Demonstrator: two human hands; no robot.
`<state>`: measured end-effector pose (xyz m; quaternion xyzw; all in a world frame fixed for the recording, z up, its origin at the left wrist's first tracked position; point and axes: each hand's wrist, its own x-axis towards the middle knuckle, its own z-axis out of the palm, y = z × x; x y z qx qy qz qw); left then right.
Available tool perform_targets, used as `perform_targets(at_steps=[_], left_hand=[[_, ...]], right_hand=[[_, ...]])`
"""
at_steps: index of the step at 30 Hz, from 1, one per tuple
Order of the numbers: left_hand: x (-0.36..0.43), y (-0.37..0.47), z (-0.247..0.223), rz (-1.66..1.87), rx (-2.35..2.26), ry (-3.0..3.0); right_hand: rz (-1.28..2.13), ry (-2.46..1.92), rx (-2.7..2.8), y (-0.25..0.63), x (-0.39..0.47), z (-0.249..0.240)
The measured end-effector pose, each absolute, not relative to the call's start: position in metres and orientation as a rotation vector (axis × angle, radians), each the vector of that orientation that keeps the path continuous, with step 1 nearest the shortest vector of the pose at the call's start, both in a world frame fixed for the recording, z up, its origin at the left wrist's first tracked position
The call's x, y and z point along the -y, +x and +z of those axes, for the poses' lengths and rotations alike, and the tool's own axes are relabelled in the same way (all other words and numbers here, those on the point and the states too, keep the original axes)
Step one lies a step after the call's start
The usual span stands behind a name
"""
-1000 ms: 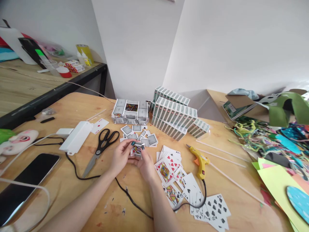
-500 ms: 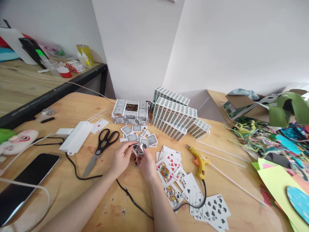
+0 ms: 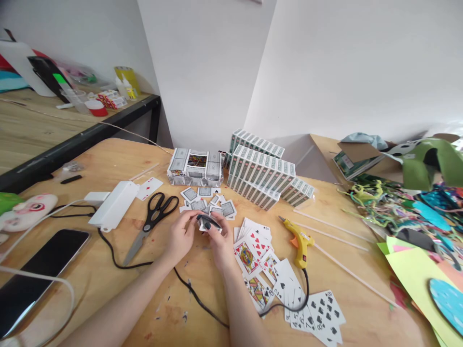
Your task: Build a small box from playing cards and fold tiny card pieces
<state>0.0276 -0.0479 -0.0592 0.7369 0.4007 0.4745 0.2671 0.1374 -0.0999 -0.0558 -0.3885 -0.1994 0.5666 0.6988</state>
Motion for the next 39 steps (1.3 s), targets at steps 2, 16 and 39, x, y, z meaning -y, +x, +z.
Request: perform_targets(at_steps=[2,16,39], left_hand=[[0.048,0.028,-0.058,1.275,-1.058,2.024],[0.055,0.03,-0.057,1.197,-0.692,2.362],[0.08,0.035,-0.047,1.283,-0.553,2.83]], right_hand=[[1.185,-0.865,0.424,0.138,0.1,-0.056],[1.181,-0.801,0.297,0.143,0.101,-0.051],[1.61,-0.702,-0.025,0.151,0.112,-0.042]])
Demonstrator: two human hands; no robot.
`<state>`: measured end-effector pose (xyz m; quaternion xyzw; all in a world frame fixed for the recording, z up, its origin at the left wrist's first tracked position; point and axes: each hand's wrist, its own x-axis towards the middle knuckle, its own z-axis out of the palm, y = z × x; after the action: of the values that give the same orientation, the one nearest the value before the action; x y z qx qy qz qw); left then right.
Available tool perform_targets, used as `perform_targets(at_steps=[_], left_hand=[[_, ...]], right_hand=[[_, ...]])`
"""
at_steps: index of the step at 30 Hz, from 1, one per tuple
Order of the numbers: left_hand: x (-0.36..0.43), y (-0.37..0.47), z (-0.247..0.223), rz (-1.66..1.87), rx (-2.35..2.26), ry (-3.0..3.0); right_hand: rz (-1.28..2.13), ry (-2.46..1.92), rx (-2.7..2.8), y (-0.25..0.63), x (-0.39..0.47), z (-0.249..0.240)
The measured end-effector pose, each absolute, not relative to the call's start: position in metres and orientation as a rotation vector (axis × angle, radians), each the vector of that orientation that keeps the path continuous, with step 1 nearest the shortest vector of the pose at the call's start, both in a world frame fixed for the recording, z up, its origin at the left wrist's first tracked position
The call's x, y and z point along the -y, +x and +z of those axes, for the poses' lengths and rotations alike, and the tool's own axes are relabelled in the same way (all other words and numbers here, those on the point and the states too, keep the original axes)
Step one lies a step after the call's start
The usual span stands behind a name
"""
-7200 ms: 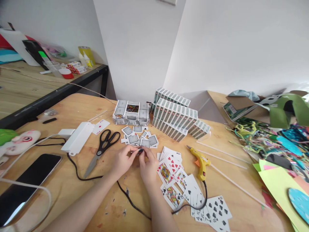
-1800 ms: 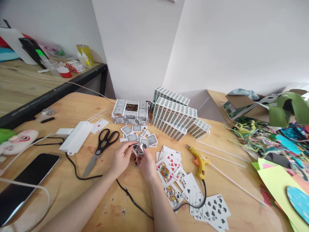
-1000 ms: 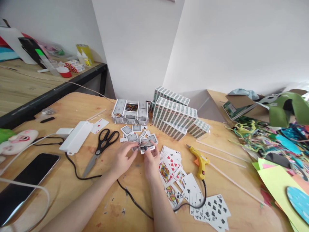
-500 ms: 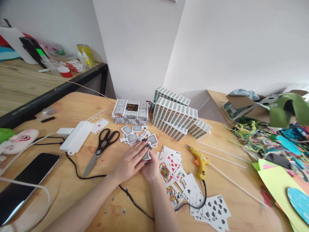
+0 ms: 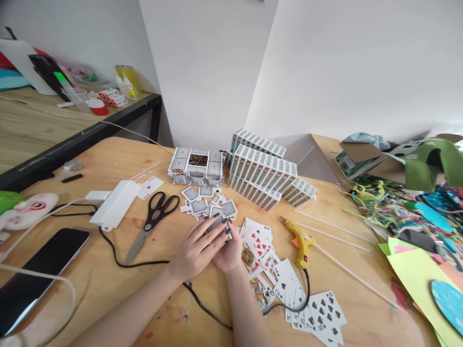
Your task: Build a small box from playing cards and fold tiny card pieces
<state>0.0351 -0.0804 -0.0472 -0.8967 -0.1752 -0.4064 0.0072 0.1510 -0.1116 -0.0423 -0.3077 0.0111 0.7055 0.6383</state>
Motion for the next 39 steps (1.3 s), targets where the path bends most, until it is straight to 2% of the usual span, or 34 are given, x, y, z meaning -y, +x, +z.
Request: perform_targets(at_steps=[14,28,34,39], left_hand=[[0.082,0.037,-0.051,-1.462,0.564,-2.75],[0.078,0.038,-0.048,-1.544,0.591,-2.751],[0.076,0.038,-0.048,-1.458,0.708,-2.867],[0.073,0.038,-0.048,-1.542,0.703,-2.877]], right_hand=[[1.62,-0.766,0.267,0.145,0.108,-0.032],[1.464,-0.744,0.048,0.148,0.108,-0.048],[1.484,-0.745,0.09,0.148,0.108,-0.048],[1.429,-0.695,0.234,0.148,0.105,-0.049]])
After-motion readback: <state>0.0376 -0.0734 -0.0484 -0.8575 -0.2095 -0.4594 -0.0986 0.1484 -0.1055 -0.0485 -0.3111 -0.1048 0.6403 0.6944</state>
